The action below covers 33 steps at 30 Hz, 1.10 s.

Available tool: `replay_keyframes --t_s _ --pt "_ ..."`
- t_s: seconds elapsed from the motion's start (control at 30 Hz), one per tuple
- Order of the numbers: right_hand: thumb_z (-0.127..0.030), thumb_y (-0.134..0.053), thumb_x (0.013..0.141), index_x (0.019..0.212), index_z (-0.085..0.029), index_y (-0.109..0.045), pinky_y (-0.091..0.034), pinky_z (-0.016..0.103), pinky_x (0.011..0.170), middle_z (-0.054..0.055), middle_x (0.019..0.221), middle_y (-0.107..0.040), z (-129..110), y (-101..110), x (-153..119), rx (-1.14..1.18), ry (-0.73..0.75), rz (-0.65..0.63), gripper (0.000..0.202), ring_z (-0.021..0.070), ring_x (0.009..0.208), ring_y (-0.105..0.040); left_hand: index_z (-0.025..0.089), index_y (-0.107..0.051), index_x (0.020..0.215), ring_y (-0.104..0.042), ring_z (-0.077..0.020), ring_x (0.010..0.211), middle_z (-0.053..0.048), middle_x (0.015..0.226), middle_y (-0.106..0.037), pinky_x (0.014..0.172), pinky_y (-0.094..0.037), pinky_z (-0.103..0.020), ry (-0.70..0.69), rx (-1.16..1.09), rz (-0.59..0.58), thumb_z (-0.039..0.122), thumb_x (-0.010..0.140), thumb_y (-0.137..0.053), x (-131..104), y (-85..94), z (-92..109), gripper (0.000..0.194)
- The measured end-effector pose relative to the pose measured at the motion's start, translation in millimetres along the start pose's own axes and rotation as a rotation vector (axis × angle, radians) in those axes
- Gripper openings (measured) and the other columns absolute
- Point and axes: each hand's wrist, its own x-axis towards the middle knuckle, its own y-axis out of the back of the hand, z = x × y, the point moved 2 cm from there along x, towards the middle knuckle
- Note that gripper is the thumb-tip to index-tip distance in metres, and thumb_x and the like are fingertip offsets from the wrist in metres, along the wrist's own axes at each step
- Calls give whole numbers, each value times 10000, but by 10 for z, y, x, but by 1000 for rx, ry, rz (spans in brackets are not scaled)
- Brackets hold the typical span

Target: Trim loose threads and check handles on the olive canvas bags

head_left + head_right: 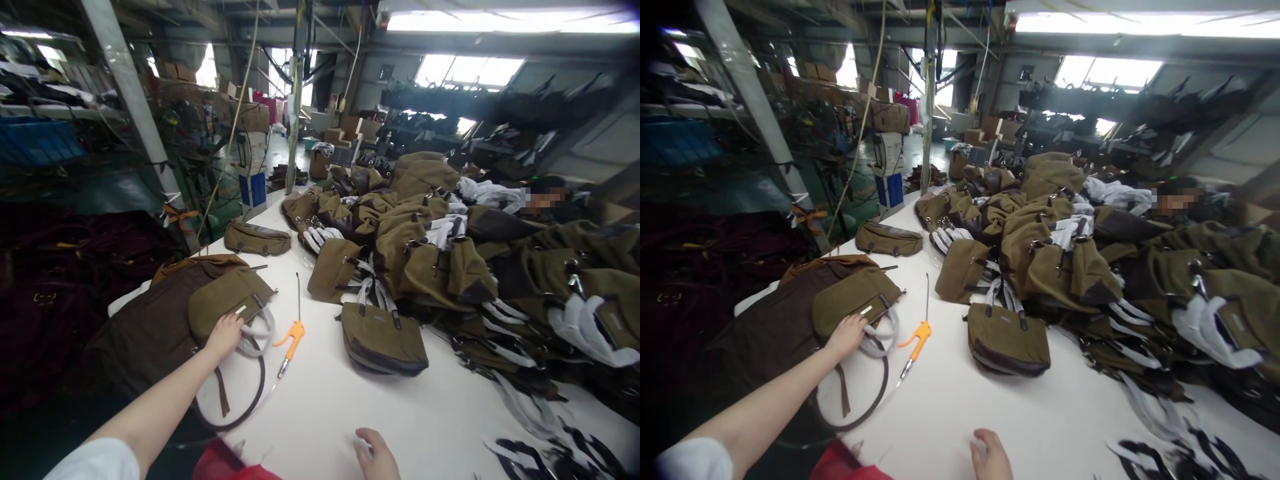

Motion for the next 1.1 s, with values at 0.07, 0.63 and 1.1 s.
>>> replay_keyframes --t_s 0.07,0.63,1.1 --pt "-582 -535 693 871 -192 -745 -553 437 925 146 1023 -755 -352 54 18 82 -46 10 477 337 1022 -695 101 -629 1001 -657 -277 993 -168 1010 -707 920 -477 -410 -5 -14 -16 135 923 -383 129 259 5 260" --pt "-574 -757 700 756 -181 -549 -257 199 416 -88 497 -436 -3458 14 234 617 132 -222 449 61 428 -347 160 -648 924 -647 -266 927 -134 944 -690 875 -516 -418 -483 -503 -7 293 973 -340 -299 1184 959 339" --pt "-369 -666 766 861 -179 -669 -478 302 631 32 760 -636 -3547 1132 -237 106 448 237 213 173 671 -564 202 -623 622 -566 -189 704 3 665 -619 717 -459 -278 -599 -1057 -976 577 737 -582 -145 1397 1531 394"
